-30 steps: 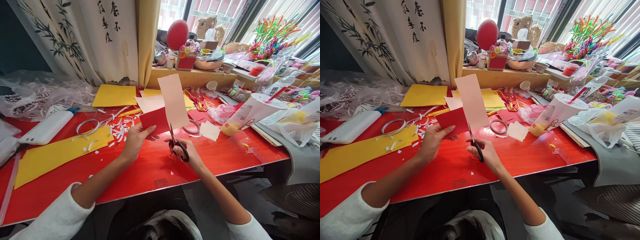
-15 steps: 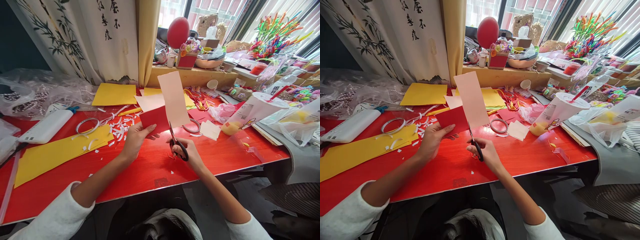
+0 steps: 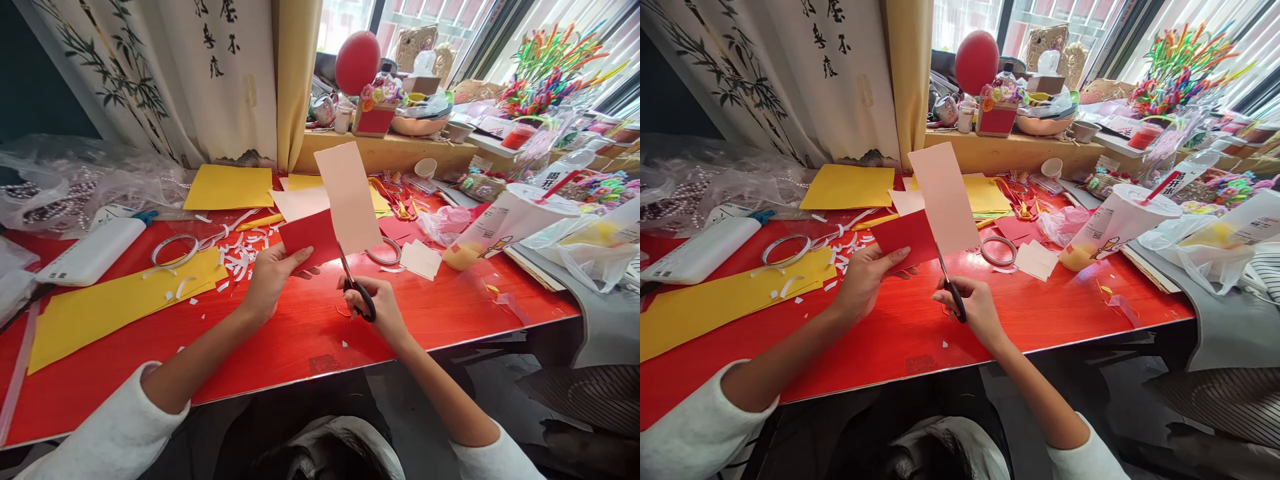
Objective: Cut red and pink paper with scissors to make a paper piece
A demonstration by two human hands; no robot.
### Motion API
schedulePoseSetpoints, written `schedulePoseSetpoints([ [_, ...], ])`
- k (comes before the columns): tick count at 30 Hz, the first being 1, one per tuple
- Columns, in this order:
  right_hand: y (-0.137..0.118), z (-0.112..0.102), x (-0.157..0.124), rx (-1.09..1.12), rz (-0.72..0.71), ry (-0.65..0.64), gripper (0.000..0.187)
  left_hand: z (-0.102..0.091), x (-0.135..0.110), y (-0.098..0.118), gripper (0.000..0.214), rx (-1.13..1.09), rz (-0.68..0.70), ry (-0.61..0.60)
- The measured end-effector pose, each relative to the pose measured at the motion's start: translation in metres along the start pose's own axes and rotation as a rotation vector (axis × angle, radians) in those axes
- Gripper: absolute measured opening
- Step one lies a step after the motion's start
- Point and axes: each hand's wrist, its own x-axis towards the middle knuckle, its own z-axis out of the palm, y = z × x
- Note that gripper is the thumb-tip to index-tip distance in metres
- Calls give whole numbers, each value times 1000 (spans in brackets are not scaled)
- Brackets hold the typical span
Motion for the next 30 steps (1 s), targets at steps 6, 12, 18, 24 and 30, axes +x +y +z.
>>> schedulePoseSetpoints([
  [6,-1,0,0,-33,-3,19,26,-1,1,-2,22,-23,8,-13],
  [12,-5,-1,1,3,30,19,32,-2,1,-2,21,-40,-21,-43],
  [18,-9,0,3,14,27,39,34,1,0,-1,20,-13,-65,-48],
  [24,-7,1,1,-20,0,31,25,1,0,-2,19,-41,-70,-58],
  [30,-7,2,2,-31,-15,57,22,1,-1,-2,17,-57,-89,-71],
])
